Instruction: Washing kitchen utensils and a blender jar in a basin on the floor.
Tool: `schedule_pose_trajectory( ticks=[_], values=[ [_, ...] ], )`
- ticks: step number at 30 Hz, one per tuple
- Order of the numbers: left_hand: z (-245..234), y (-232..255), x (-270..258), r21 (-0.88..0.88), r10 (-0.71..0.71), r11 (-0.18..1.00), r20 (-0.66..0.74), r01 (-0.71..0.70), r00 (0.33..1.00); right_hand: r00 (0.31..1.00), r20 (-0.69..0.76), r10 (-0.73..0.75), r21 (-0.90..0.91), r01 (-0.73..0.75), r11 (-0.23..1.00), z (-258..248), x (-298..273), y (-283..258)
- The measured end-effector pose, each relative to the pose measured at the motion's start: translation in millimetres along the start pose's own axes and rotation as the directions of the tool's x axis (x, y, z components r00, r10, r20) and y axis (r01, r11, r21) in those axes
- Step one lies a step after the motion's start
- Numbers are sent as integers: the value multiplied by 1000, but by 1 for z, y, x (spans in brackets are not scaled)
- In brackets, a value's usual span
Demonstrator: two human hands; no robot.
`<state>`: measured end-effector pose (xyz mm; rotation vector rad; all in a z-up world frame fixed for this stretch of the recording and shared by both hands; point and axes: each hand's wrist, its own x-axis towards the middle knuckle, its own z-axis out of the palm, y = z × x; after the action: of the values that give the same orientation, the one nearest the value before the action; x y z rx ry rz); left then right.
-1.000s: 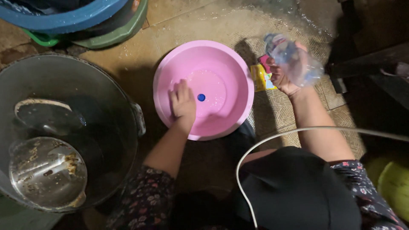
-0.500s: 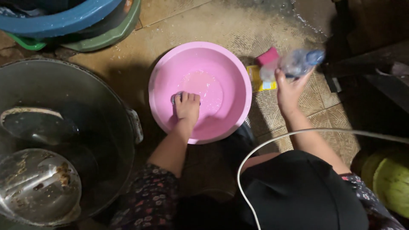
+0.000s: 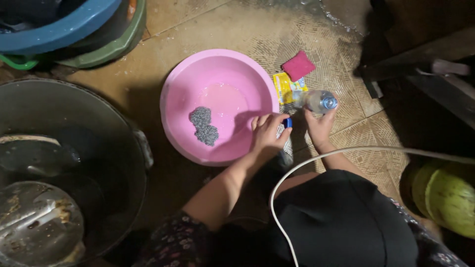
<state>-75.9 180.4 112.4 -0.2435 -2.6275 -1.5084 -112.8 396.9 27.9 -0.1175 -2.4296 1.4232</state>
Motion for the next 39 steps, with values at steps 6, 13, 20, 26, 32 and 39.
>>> schedule_pose_trajectory(
  ticks=[6, 13, 20, 26, 32, 39],
  values=[
    [20, 11, -4, 97, 25, 995, 32, -28, 999, 999, -53, 6, -70, -10, 998, -16, -12, 35],
    [52, 15, -11, 394, 130, 904, 121, -168, 984, 996, -33, 79, -57, -80, 995, -26, -17, 42],
    [34, 13, -19, 385, 108, 913, 86, -133, 990, 990, 67, 126, 11, -127, 992, -20, -18, 41],
    [-25, -6, -25, 492, -128, 869, 102, 62, 987, 997, 34, 76, 119, -79, 990, -22, -20, 32],
    [-98, -58, -35, 192, -749, 587, -238, 786, 618, 983, -163, -83, -185, 52, 981, -47, -31, -67],
    [-72, -163, -33, -78, -975, 168, -163, 983, 154, 911, 84, -405, -183, 413, 892, -49, -26, -133]
  ],
)
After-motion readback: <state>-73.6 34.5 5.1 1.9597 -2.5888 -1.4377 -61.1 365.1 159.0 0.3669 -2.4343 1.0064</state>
